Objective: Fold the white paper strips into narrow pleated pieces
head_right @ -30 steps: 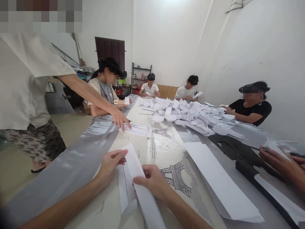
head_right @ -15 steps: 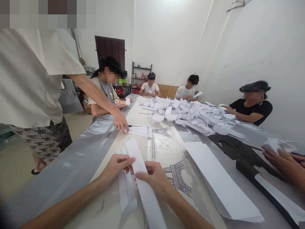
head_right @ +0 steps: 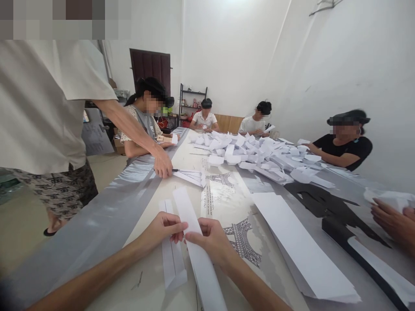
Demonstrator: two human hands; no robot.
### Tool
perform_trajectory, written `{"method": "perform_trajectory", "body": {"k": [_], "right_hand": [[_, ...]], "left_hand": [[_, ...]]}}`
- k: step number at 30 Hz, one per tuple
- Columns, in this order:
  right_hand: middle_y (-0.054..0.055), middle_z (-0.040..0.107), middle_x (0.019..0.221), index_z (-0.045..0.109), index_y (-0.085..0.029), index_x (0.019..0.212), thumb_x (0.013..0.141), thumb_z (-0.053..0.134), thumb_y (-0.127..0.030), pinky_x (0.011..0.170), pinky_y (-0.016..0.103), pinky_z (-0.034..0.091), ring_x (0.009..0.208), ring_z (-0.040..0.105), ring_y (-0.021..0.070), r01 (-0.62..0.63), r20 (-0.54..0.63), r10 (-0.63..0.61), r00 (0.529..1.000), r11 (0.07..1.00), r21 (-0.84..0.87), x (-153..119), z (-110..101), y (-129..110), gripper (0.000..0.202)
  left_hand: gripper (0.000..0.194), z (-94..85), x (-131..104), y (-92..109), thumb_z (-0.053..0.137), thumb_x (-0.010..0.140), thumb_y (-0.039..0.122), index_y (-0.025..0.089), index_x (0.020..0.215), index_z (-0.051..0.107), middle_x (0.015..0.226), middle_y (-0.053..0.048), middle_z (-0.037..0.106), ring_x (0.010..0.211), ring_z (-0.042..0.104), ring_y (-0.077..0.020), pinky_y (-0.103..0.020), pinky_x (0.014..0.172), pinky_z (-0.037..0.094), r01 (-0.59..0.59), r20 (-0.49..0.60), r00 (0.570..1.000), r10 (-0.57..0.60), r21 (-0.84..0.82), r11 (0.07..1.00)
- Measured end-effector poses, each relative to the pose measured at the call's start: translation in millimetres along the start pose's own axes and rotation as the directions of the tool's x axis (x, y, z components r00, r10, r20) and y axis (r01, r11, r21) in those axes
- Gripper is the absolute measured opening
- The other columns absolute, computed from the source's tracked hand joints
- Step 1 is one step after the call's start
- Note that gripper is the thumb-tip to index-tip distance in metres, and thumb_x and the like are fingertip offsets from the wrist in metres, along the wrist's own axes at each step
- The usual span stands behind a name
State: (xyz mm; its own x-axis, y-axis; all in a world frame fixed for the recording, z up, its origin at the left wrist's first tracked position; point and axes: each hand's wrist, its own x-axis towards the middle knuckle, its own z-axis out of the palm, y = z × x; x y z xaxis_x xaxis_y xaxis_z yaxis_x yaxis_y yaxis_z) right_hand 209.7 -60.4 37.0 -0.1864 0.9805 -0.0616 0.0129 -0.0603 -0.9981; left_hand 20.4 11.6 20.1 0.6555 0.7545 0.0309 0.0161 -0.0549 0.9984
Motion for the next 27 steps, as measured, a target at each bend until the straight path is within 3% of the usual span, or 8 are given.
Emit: {"method": "perform_trajectory", "body": {"k": [6, 16, 27], "right_hand": [[0.002, 0.071, 0.078, 0.074, -0.016, 0.088, 0.077, 0.080, -0.041, 0.059, 0.026, 0.041, 0.064, 0.059, 0.0143, -0.053, -0.029, 0.053, 0.998, 0.999, 0.000, 2.9, 0.1, 0.4, 0.027], [0.002, 0.072, 0.076, 0.072, -0.019, 0.089, 0.076, 0.082, -0.043, 0.057, 0.026, 0.041, 0.063, 0.059, 0.0156, -0.184, -0.054, 0.184, 0.981, 0.983, 0.006, 1.1, -6.5, 1.4, 0.030], [0.000, 0.070, 0.075, 0.071, -0.019, 0.085, 0.073, 0.084, -0.040, 0.055, 0.026, 0.039, 0.062, 0.057, 0.0142, -0.179, -0.086, 0.179, 0.980, 0.984, 0.007, 1.2, -3.5, -0.9, 0.027]], "left_hand": [[0.041, 3.8, -0.1, 0.8, 0.074, 0.081, 0.050, 0.015, 0.061, 0.069, 0.060, -0.003, 0.067, 0.053, 0.050, -0.0112, -0.025, 0.055, 0.036, 0.016, -0.078, 0.997, -0.016, -0.008, 1.000], [0.039, -1.9, 2.0, -1.9, 0.073, 0.084, 0.049, 0.017, 0.062, 0.071, 0.063, -0.003, 0.069, 0.057, 0.054, -0.0127, -0.025, 0.060, 0.041, 0.003, -0.161, 0.987, -0.009, -0.041, 0.999], [0.041, -1.2, 1.4, -4.0, 0.072, 0.085, 0.051, 0.014, 0.066, 0.074, 0.067, -0.006, 0.070, 0.061, 0.057, -0.0140, -0.026, 0.065, 0.044, 0.014, -0.125, 0.992, -0.025, -0.084, 0.996]]}}
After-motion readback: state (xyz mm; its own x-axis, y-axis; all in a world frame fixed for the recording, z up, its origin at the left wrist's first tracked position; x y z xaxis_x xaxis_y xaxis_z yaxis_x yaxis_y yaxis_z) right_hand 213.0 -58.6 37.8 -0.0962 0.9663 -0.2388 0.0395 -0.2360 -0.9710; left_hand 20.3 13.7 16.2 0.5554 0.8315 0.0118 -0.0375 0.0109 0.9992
